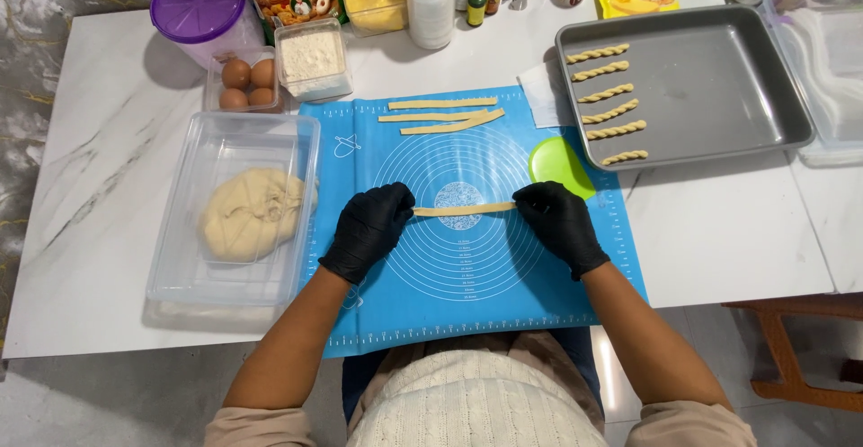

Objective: Rolling thin strips of dough around a skewer to create spiral-shaped pastry sticks and arranging them on a baking tray.

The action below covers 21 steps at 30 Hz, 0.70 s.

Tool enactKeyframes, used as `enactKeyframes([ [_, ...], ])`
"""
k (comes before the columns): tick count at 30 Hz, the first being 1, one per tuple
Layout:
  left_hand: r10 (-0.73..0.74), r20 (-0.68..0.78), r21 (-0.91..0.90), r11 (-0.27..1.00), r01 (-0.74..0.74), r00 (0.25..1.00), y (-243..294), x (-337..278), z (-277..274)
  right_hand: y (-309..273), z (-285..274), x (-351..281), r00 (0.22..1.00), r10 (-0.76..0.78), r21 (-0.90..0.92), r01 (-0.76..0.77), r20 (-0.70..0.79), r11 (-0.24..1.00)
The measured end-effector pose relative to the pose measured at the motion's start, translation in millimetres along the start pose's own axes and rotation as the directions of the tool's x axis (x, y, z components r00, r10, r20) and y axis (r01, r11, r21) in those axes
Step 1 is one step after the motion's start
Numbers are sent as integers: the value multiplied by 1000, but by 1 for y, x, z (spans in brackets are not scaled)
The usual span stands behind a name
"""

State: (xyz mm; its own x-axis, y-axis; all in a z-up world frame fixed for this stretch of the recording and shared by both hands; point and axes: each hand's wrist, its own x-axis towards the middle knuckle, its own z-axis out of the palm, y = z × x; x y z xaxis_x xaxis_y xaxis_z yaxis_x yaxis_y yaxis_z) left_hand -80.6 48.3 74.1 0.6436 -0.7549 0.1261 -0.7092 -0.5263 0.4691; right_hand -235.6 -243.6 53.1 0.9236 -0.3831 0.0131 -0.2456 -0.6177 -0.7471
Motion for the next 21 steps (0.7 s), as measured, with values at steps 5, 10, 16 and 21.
enactKeyframes([
  [5,-85,84,-128,987,95,993,9,5,-12,4,-1,0,999,14,-3,-14,-38,1000],
  [10,-109,139,-179,975,134,984,15,4,-16,5,-1,0,998,25,31,-23,-63,999],
  [16,-90,109,-298,947,119,990,30,2,-48,-16,-9,-2,992,12,95,0,-123,995],
  [21,-86,105,-267,957,112,991,23,6,-43,-11,-8,2,988,22,91,-8,-155,996],
])
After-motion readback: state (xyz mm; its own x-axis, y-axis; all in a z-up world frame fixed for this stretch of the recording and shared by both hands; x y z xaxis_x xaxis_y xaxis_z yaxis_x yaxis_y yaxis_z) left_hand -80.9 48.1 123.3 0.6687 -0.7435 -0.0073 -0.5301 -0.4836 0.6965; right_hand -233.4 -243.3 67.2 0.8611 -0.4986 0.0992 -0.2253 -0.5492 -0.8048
